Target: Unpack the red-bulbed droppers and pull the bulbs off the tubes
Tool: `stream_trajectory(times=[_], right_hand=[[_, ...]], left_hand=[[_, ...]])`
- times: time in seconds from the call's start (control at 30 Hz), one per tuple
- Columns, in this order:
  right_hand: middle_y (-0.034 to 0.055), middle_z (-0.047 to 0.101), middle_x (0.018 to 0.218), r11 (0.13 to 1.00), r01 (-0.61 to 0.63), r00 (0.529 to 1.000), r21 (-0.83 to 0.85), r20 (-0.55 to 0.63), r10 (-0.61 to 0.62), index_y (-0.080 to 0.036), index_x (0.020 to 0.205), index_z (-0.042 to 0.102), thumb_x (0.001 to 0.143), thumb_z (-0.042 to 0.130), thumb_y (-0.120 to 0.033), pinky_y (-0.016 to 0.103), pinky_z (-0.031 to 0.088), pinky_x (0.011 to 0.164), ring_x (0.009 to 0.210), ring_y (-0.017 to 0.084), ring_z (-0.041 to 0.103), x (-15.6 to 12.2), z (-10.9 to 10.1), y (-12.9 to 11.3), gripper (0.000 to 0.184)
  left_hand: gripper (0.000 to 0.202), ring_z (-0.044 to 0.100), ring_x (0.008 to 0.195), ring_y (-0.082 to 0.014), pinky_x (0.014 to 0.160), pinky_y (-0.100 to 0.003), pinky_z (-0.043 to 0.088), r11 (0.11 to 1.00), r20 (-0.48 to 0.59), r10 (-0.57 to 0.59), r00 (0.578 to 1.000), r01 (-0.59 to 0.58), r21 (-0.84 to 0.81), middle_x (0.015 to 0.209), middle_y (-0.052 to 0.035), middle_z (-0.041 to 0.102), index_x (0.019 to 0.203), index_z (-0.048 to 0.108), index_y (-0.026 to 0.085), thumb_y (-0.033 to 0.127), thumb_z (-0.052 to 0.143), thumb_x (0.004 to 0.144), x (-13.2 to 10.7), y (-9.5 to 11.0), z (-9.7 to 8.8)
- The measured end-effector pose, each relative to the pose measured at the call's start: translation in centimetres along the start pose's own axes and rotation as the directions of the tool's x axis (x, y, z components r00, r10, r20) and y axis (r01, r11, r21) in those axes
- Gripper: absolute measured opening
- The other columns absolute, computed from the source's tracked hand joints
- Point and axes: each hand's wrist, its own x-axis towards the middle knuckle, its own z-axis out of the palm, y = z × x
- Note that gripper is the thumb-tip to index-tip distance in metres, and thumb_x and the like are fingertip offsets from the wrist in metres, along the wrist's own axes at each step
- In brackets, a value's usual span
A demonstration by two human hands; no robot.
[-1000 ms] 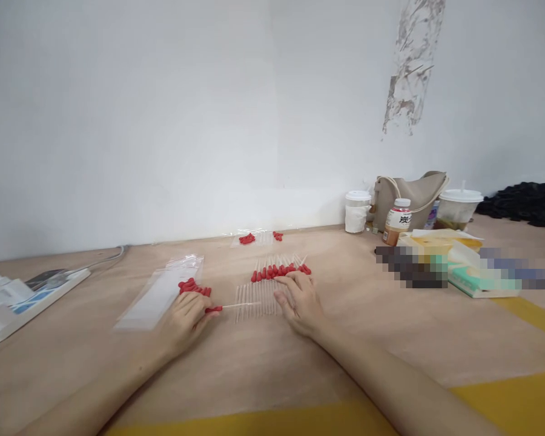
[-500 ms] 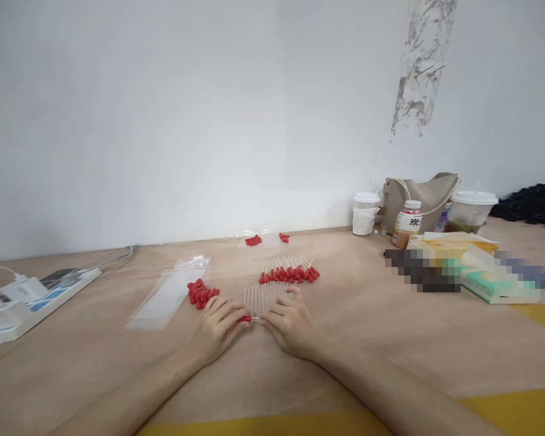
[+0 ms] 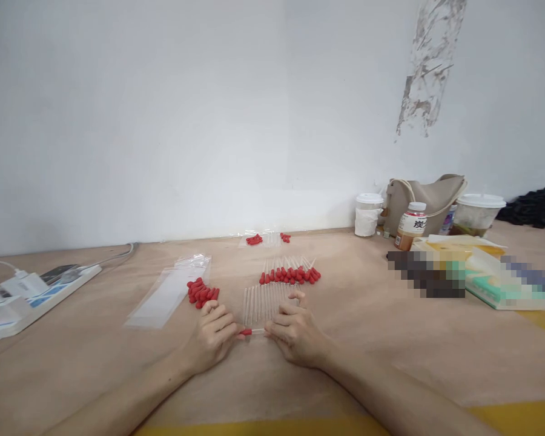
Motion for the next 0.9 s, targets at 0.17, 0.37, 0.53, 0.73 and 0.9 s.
stream_trajectory(times=[0.17,0.37,0.53,0.73,0.9], right_hand=[[-0.0012,0.054,0.054,0.996,-0.088,0.996,-0.012,-0.01,0.088,-0.021,0.072,0.063,0.085,0.04,-0.022,0.033,0.025,0.081,0.064,0.012,0.044,-1.0,-0.8,1.7,0.026],[0.0011,0.065,0.07,0.876,-0.481,0.867,-0.027,-0.16,0.471,-0.024,0.088,0.066,0.086,0.043,-0.029,0.031,0.024,0.079,0.07,0.013,0.051,-0.2,-0.5,4.0,0.024],[0.0016,0.065,0.073,0.83,-0.537,0.843,-0.151,-0.122,0.523,-0.025,0.089,0.066,0.085,0.041,-0.026,0.03,0.024,0.076,0.075,0.015,0.053,0.4,0.7,4.5,0.025],[0.0025,0.064,0.074,0.856,-0.441,0.892,-0.269,-0.024,0.451,-0.024,0.088,0.066,0.084,0.041,-0.022,0.031,0.023,0.076,0.078,0.016,0.051,0.5,1.0,4.2,0.026],[0.004,0.061,0.076,0.861,-0.399,0.898,-0.315,0.057,0.436,-0.022,0.088,0.064,0.086,0.037,-0.024,0.033,0.023,0.073,0.077,0.017,0.049,0.9,1.1,3.6,0.027]], left_hand=[[0.018,0.046,0.061,-0.0138,0.064,-0.031,0.034,0.993,-0.021,-0.106,0.994,0.104,-0.056,0.057,-0.0011,0.053,0.07,0.06,0.018,0.022,0.048,0.084,-1.1,-1.2,-1.0],[0.02,0.056,0.077,-0.0142,0.065,-0.025,0.045,0.835,-0.109,-0.506,0.856,0.454,-0.312,0.087,-0.0044,0.058,0.094,0.061,0.021,0.025,0.044,0.085,-0.8,-3.7,-2.8],[0.029,0.056,0.083,-0.0196,0.069,-0.031,0.048,0.621,-0.131,-0.781,0.611,0.737,-0.264,0.089,-0.0056,0.056,0.097,0.063,0.021,0.033,0.046,0.078,-1.1,-7.0,-3.8],[0.042,0.056,0.065,-0.014,0.06,-0.026,0.046,0.392,-0.046,-0.91,0.413,0.817,-0.423,0.087,-0.0044,0.06,0.106,0.056,0.018,0.04,0.052,0.071,-3.0,-10.8,-3.1],[0.035,0.052,0.064,-0.0132,0.055,-0.023,0.041,0.454,-0.121,-0.89,0.439,0.834,-0.314,0.089,-0.003,0.062,0.094,0.057,0.019,0.042,0.055,0.068,-3.2,-11.2,-2.7]])
